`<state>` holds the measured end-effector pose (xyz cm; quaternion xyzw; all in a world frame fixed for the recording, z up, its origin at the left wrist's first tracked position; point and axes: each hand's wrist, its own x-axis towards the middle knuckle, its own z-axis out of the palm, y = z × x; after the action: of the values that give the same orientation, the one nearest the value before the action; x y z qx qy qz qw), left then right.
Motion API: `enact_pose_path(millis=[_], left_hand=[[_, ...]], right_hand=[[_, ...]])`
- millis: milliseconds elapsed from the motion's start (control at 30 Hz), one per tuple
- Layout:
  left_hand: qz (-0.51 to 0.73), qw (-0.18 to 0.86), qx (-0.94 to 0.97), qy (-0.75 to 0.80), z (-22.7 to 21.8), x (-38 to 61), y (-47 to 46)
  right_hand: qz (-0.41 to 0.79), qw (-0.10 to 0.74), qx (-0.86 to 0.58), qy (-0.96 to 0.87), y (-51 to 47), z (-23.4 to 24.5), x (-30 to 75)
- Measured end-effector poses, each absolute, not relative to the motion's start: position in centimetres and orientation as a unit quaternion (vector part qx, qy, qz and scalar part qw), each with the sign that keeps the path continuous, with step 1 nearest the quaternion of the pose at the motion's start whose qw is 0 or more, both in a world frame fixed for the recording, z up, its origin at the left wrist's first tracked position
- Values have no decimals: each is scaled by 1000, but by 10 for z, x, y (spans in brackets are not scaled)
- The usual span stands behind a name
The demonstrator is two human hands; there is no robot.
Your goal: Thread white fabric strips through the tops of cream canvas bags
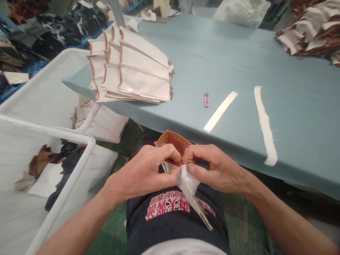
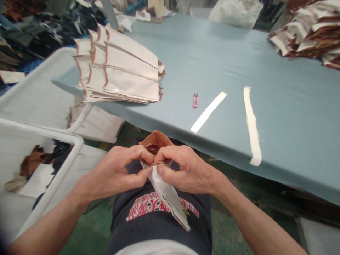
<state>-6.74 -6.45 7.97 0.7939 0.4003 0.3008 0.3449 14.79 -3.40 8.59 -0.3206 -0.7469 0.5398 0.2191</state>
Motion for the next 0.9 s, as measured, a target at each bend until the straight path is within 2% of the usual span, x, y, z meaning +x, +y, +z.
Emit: enact_pose_path(millis=[233,333,633,900], left_hand=[[294,265,834,384,79,-65,-66],[282,224,854,376,80,-62,-66],[267,104,875,391,74,-52,-67],[289,155,846,420,66,-47,-68]], right_hand=[[698,254,-333,-581,-45,66,152],[717,265,-345,-545,-50,61,152],[651,305,-398,-570,-55,58,149],[578,283,-430,-633,-55,62,150]])
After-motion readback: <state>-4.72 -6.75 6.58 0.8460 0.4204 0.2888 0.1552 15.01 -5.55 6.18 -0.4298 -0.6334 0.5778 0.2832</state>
